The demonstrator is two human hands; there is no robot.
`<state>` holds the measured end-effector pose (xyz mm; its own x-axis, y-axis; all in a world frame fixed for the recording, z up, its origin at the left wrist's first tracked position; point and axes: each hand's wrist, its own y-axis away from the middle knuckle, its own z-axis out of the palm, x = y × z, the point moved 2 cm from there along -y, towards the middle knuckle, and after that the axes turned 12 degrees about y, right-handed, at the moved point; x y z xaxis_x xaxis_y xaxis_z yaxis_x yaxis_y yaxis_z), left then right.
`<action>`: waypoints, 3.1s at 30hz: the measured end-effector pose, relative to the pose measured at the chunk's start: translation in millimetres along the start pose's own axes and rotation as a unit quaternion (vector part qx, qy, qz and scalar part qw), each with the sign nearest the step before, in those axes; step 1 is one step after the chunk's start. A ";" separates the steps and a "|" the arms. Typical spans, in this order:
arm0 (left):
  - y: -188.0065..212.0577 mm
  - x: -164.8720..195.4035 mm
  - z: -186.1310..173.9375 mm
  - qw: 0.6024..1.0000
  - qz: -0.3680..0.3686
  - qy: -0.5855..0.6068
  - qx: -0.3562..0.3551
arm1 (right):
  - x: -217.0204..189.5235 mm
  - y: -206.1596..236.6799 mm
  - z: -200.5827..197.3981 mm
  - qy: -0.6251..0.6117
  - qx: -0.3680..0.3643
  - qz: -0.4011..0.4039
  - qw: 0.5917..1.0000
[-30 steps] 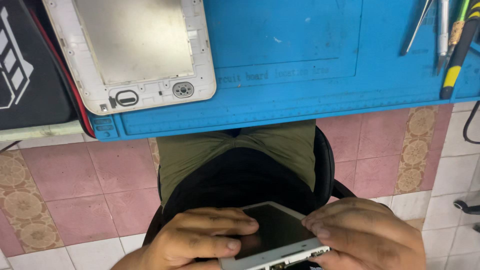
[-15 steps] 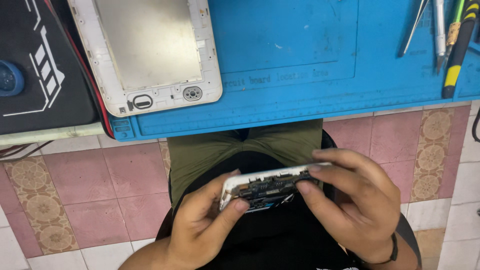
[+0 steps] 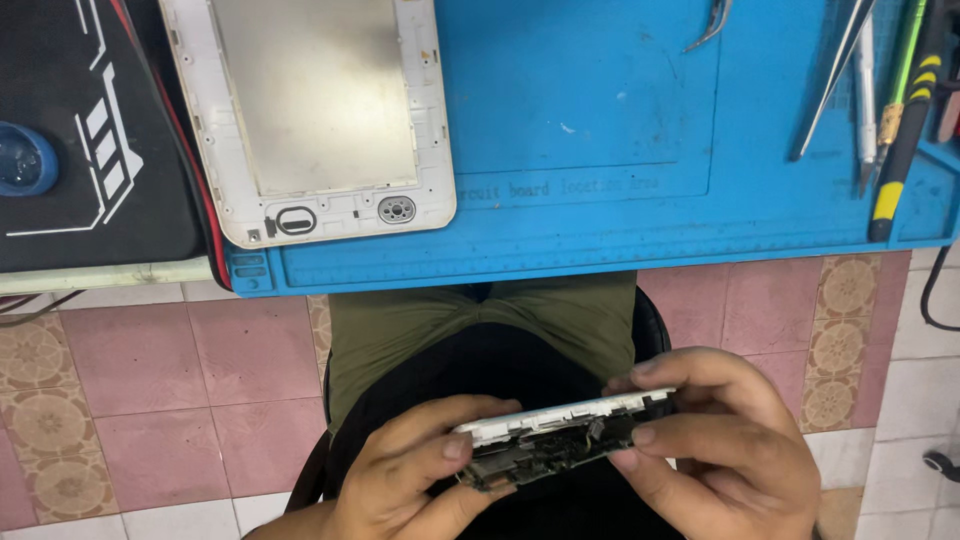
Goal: The person uses tweezers to place a small component onto the motherboard of a disassembled Lenovo tablet. They then use a UV flashlight to cure the component and later remove the motherboard from the tablet casing.
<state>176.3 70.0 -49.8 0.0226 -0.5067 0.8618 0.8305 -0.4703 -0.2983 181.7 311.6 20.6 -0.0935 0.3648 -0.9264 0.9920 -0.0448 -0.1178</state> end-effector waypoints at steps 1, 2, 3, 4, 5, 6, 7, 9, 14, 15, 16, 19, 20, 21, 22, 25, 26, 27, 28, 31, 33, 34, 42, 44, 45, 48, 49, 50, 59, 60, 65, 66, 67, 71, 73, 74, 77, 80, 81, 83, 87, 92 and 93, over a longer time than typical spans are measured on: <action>0.6 -0.5 -0.5 1.000 0.005 0.006 0.000 | 1.4 0.0 -0.6 0.004 -0.010 -0.017 1.000; 1.0 -1.1 -1.5 1.000 0.000 0.013 -0.007 | 2.7 1.4 -1.4 0.005 -0.006 -0.011 1.000; 1.2 -1.2 -2.7 1.000 -0.006 0.020 -0.013 | 4.1 2.8 -2.5 0.006 -0.001 -0.005 1.000; 1.1 -1.2 -3.9 0.999 -0.011 0.027 -0.020 | 5.3 4.1 -3.5 0.006 0.004 0.001 1.000; 0.8 -0.5 -5.6 0.999 -0.011 0.021 -0.024 | 5.9 5.2 -4.0 0.000 -0.004 0.000 1.000; 0.0 0.1 -7.9 0.999 -0.011 0.016 -0.030 | 6.4 5.5 -4.7 -0.007 -0.012 0.000 1.000; -1.0 0.6 -9.6 0.999 -0.010 0.011 -0.036 | 5.8 5.8 -4.9 -0.013 -0.018 0.000 1.000; -3.0 1.0 -11.1 0.999 -0.006 0.015 -0.036 | 4.3 3.2 -5.0 -0.024 -0.035 -0.004 0.999; -3.9 -0.2 -11.1 0.998 0.027 0.018 -0.053 | -9.2 -5.9 -7.2 -0.005 -0.086 0.005 0.996; -4.4 -4.1 -9.1 0.998 0.036 0.030 -0.049 | -11.9 -8.3 -10.8 0.005 -0.111 -0.002 0.994; -4.2 -6.8 -7.8 0.997 0.046 0.043 -0.046 | -12.6 -10.3 -13.3 0.015 -0.136 -0.009 0.991; -1.0 -9.6 -6.7 0.995 0.069 0.036 -0.066 | -9.5 -15.2 -23.1 0.045 -0.198 -0.120 0.972; 1.1 -9.9 -8.4 0.995 -0.012 0.066 -0.069 | -7.1 -14.0 -26.7 0.022 -0.214 -0.058 0.975; 4.0 -8.0 -12.0 0.988 -0.092 0.096 -0.073 | -4.4 -12.5 -30.6 -0.001 -0.228 0.005 0.974; 6.3 -8.3 -11.9 0.974 -0.172 0.127 -0.077 | -1.8 -10.0 -33.6 -0.023 -0.241 0.069 0.968; 5.5 -6.6 -12.1 0.967 -0.197 0.144 -0.074 | 0.9 -4.7 -38.0 0.014 -0.250 0.030 0.968; 4.6 -5.3 -10.4 0.966 -0.201 0.145 -0.068 | 1.7 -4.0 -39.1 0.007 -0.253 0.031 0.967; 3.5 -4.1 -8.9 0.966 -0.205 0.146 -0.061 | 2.2 -3.9 -39.8 0.000 -0.256 0.032 0.966; 2.1 -2.7 -8.0 0.966 -0.208 0.146 -0.055 | 2.6 -4.4 -40.4 -0.008 -0.259 0.032 0.965; -2.4 0.1 -9.5 0.967 -0.199 0.142 -0.071 | 1.7 -7.0 -40.8 -0.011 -0.278 0.052 0.959; -3.7 1.4 -10.5 0.969 -0.196 0.122 -0.082 | -2.2 -7.4 -39.7 0.016 -0.271 0.046 0.961; -4.0 1.6 -10.8 0.971 -0.194 0.112 -0.088 | -3.9 -8.1 -39.2 0.029 -0.267 0.043 0.962; -2.7 3.0 -12.9 0.971 -0.170 0.152 -0.076 | -12.5 -18.4 -35.1 0.068 -0.278 0.023 0.958; -3.1 3.6 -10.9 0.984 -0.109 0.122 -0.070 | -14.5 -19.6 -34.4 0.078 -0.278 0.025 0.957; -3.6 4.0 -8.6 0.992 -0.048 0.092 -0.069 | -14.8 -20.2 -33.9 0.077 -0.284 0.022 0.956; -2.6 4.2 -9.9 0.995 0.017 0.056 -0.082 | -13.0 -21.4 -32.3 0.059 -0.279 0.031 0.958; -2.3 4.0 -10.9 0.994 0.018 0.054 -0.089 | -12.1 -22.0 -32.3 0.051 -0.272 0.037 0.960; -2.0 3.8 -11.8 0.994 0.019 0.053 -0.091 | -11.5 -22.5 -32.1 0.048 -0.282 0.034 0.958; -6.4 5.6 -8.1 0.997 0.029 0.032 -0.070 | -10.6 -25.9 -34.2 0.062 -0.314 0.052 0.946; -7.2 5.5 -7.6 0.997 0.033 0.026 -0.069 | -10.5 -26.1 -34.4 0.060 -0.310 0.050 0.948; -7.9 7.3 -5.0 0.998 0.033 0.010 -0.053 | -11.3 -22.7 -33.3 0.049 -0.292 0.059 0.953; -8.0 7.2 -5.7 0.998 0.033 0.005 -0.058 | -11.7 -21.3 -32.7 0.048 -0.285 0.065 0.955; -7.9 7.2 -6.1 0.997 0.032 0.001 -0.064 | -11.6 -20.4 -32.1 0.048 -0.278 0.070 0.957; -8.3 6.6 -7.4 0.997 0.027 0.018 -0.064 | -8.7 -19.8 -30.0 0.033 -0.280 0.064 0.957; -8.7 7.0 -7.6 0.997 0.023 0.026 -0.065 | -6.3 -20.2 -29.4 0.005 -0.270 0.056 0.961; -9.1 7.2 -8.1 0.997 0.025 0.025 -0.067 | -5.3 -20.2 -29.7 -0.006 -0.274 0.065 0.959; -10.6 8.2 -8.7 0.997 0.028 0.018 -0.069 | -3.1 -19.1 -30.4 -0.035 -0.283 0.083 0.955; -11.8 9.8 -7.1 0.998 0.028 0.007 -0.064 | -1.5 -18.1 -30.8 -0.049 -0.288 0.081 0.953; -12.1 10.2 -6.6 0.998 0.028 0.004 -0.062 | -1.1 -18.4 -31.0 -0.049 -0.292 0.075 0.952; -12.5 10.7 -5.8 0.998 0.030 -0.003 -0.062 | 0.2 -19.8 -31.5 -0.056 -0.300 0.071 0.950; -12.6 9.1 -4.9 0.997 0.035 -0.003 -0.061 | 0.8 -23.6 -31.4 -0.059 -0.314 0.060 0.946; -12.2 6.6 -8.0 0.997 0.039 0.022 -0.070 | -0.9 -24.4 -24.6 -0.048 -0.272 0.013 0.961; -12.3 6.5 -9.2 0.996 0.037 0.025 -0.074 | -1.0 -25.4 -22.0 -0.044 -0.265 -0.041 0.962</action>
<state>161.2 65.8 -44.3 0.0502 -0.5776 0.8148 0.7362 -0.5299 -0.4210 158.4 332.8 32.3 -0.1570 0.2658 -0.9512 0.8830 0.4692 -0.0146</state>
